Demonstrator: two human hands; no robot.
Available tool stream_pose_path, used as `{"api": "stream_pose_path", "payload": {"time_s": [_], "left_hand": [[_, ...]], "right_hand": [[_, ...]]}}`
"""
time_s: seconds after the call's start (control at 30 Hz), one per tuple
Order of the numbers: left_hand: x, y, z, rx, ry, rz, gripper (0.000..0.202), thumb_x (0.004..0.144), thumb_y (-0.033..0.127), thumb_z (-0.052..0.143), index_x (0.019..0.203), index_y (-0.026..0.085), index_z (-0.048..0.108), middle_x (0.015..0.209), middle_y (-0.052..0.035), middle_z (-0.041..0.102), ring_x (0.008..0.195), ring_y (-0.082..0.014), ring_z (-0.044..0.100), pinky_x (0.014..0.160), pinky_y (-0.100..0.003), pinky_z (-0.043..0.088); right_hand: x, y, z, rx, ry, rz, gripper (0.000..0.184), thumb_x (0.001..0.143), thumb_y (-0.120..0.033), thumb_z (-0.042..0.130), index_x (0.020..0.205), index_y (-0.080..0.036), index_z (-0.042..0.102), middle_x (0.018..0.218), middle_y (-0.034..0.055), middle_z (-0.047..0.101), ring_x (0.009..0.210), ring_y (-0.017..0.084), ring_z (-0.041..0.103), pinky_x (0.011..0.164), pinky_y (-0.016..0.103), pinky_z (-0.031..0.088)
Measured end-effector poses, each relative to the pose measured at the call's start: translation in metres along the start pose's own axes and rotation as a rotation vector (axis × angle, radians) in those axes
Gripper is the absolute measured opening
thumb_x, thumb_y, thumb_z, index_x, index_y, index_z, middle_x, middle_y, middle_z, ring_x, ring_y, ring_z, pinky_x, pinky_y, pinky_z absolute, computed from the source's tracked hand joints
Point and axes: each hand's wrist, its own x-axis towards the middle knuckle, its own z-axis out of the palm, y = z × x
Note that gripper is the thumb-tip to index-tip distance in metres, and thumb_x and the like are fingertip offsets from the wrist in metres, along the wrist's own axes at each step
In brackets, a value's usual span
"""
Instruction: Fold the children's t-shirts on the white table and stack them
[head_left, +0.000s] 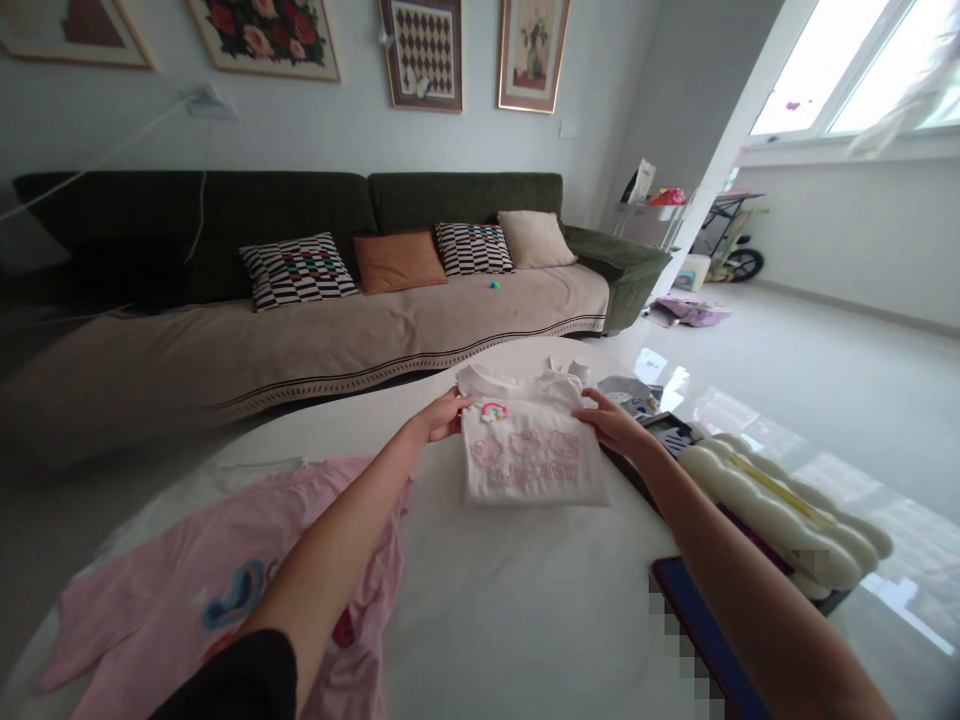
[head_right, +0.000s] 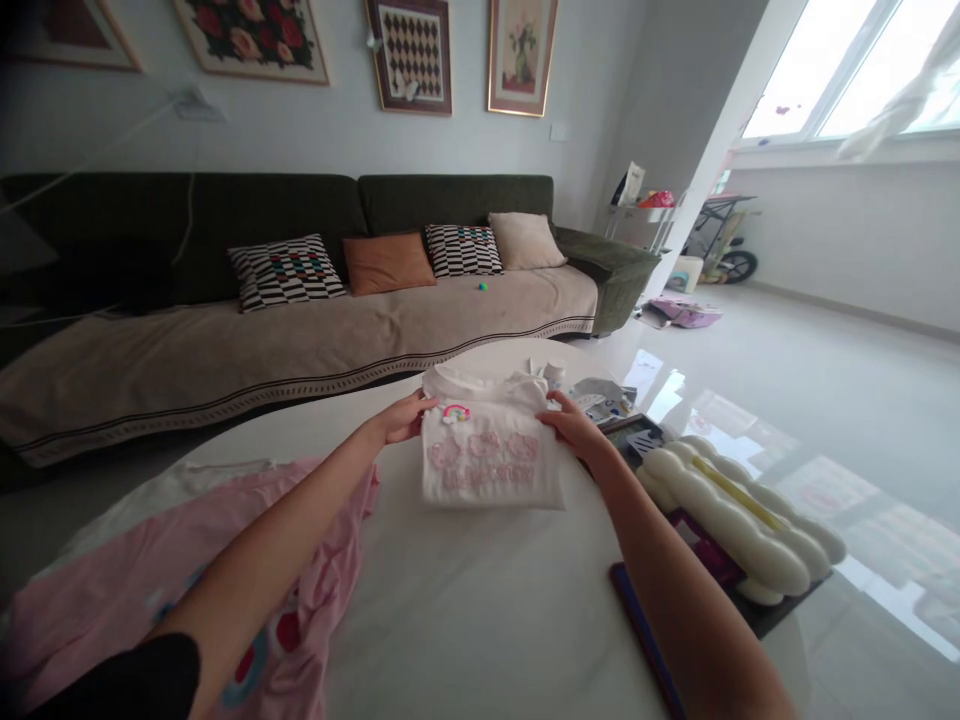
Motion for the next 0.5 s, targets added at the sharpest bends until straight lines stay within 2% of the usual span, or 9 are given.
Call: {"api": "stream_pose_path", "payload": {"time_s": [0.1,0.2,0.33,0.4,0.5], "left_hand": [[0.041,-0.023,0.004,0.023,0.186,-0.077,0.031,0.081,0.016,0.047,0.111,0.02,0.042,0.078,-0.001,0.058,0.05,-0.0063,0.05,0.051,-0.02,0.044],[0.055,-0.047,0.003,0.032,0.25,-0.085,0.031,0.083,0.022,0.044,0.114,0.019,0.038,0.084,-0.0035,0.059,0.051,-0.007,0.051,0.051,-0.021,0.045],[0.043,-0.059,0.003,0.058,0.258,-0.07,0.046,0.075,0.029,0.058,0.116,0.021,0.038,0.091,-0.0051,0.061,0.058,-0.0102,0.056,0.054,-0.024,0.048],[0.033,-0.059,0.005,0.086,0.231,-0.028,0.064,0.067,0.019,0.065,0.123,0.023,0.034,0.093,-0.0053,0.062,0.064,-0.012,0.059,0.058,-0.024,0.048],[0.022,-0.059,0.012,0.123,0.183,0.143,0.091,0.061,0.003,0.062,0.135,0.027,0.013,0.101,-0.005,0.061,0.074,-0.0132,0.06,0.062,-0.023,0.049]], "right_hand": [[0.044,0.021,0.011,-0.085,0.056,0.045,0.045,0.065,-0.024,0.057,0.108,-0.017,0.05,0.063,-0.002,0.056,0.046,0.008,0.048,0.042,0.018,0.036],[0.058,0.047,0.019,-0.108,0.04,0.062,0.044,0.063,-0.022,0.058,0.105,-0.014,0.051,0.067,-0.0005,0.057,0.049,0.008,0.049,0.042,0.017,0.035],[0.049,0.063,0.016,-0.146,0.008,0.07,0.057,0.061,-0.025,0.061,0.115,-0.018,0.045,0.069,-0.0025,0.055,0.052,0.009,0.049,0.044,0.017,0.036],[0.041,0.063,0.013,-0.181,0.001,0.007,0.064,0.06,-0.025,0.06,0.12,-0.02,0.039,0.067,-0.0045,0.052,0.053,0.009,0.049,0.046,0.018,0.037],[0.03,0.06,0.012,-0.211,0.022,-0.178,0.063,0.062,-0.024,0.056,0.122,-0.021,0.038,0.069,-0.0035,0.052,0.059,0.011,0.051,0.052,0.022,0.041]]}}
